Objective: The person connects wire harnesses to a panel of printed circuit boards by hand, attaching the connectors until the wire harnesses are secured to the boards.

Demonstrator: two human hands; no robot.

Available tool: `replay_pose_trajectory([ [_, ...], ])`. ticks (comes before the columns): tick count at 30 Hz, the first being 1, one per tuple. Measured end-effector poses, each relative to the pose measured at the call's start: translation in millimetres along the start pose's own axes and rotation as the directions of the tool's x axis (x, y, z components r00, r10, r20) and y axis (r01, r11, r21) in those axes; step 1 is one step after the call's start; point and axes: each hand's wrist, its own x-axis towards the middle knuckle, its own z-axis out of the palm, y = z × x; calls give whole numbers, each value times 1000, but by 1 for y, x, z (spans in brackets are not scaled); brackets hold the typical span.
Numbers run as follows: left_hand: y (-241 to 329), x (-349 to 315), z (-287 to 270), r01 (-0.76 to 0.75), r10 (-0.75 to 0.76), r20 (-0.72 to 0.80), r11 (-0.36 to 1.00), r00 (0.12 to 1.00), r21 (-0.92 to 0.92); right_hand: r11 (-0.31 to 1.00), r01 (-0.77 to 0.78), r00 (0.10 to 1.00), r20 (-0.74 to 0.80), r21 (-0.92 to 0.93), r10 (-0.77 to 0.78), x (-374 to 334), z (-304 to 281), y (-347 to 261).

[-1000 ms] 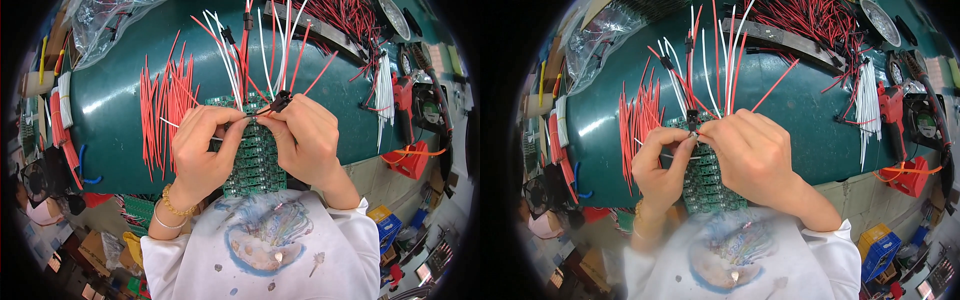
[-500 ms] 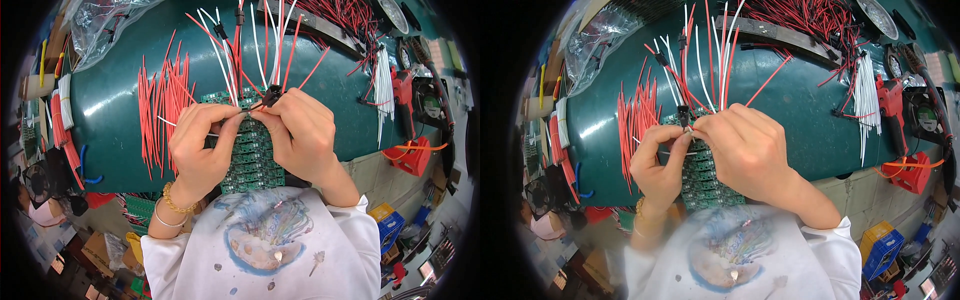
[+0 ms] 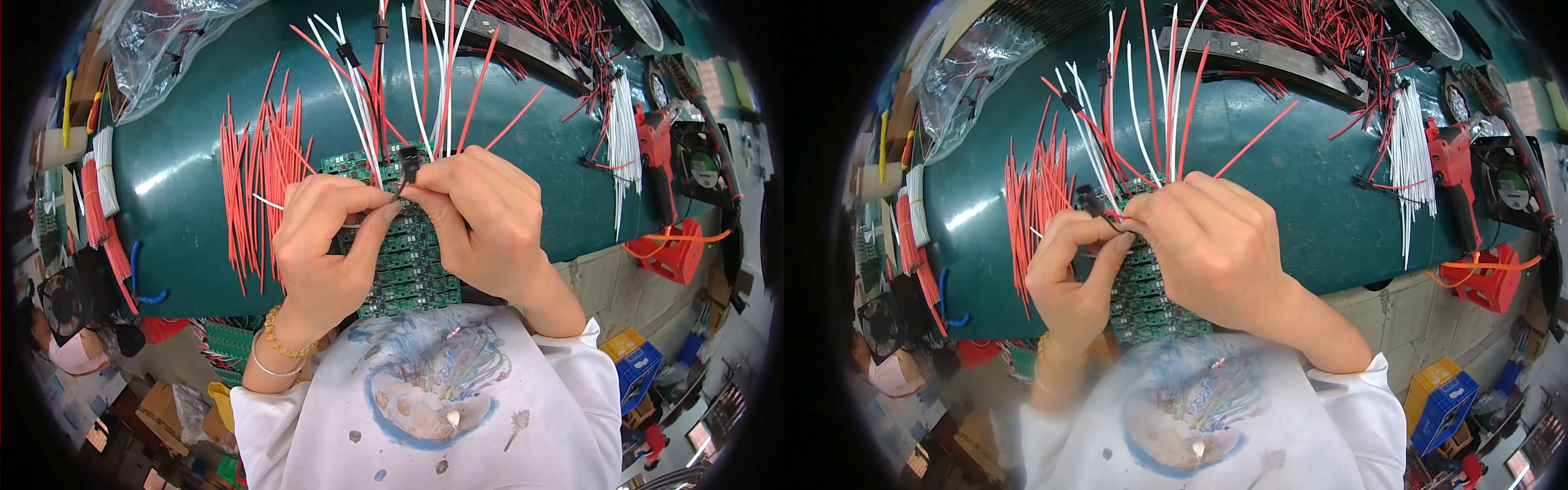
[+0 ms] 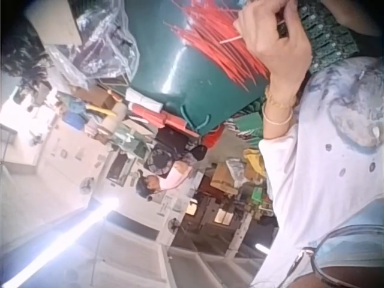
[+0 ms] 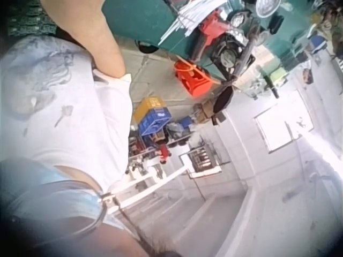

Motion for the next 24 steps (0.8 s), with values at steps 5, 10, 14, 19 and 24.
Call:
replay_pose_trajectory([
  [5,7,5,3,72,-72,-7,997,997,-25,1000,22,1000,-19,-20,-23,0,-5,-1],
  [10,4,7,9,28,-12,-93,985,996,169,904,-331,932,-248,-272,266,-9,-67,-17],
  [14,5,11,11,32,-15,-73,971,997,237,542,-334,905,-103,-771,412,-31,-124,20],
  [19,3,10,6,-93,150,-126,922,981,376,560,-97,951,88,-823,295,-34,-128,53],
  [24,39,1,-18,-303,315,-22,928,949,216,851,-337,938,-226,-404,264,-25,-133,-8],
])
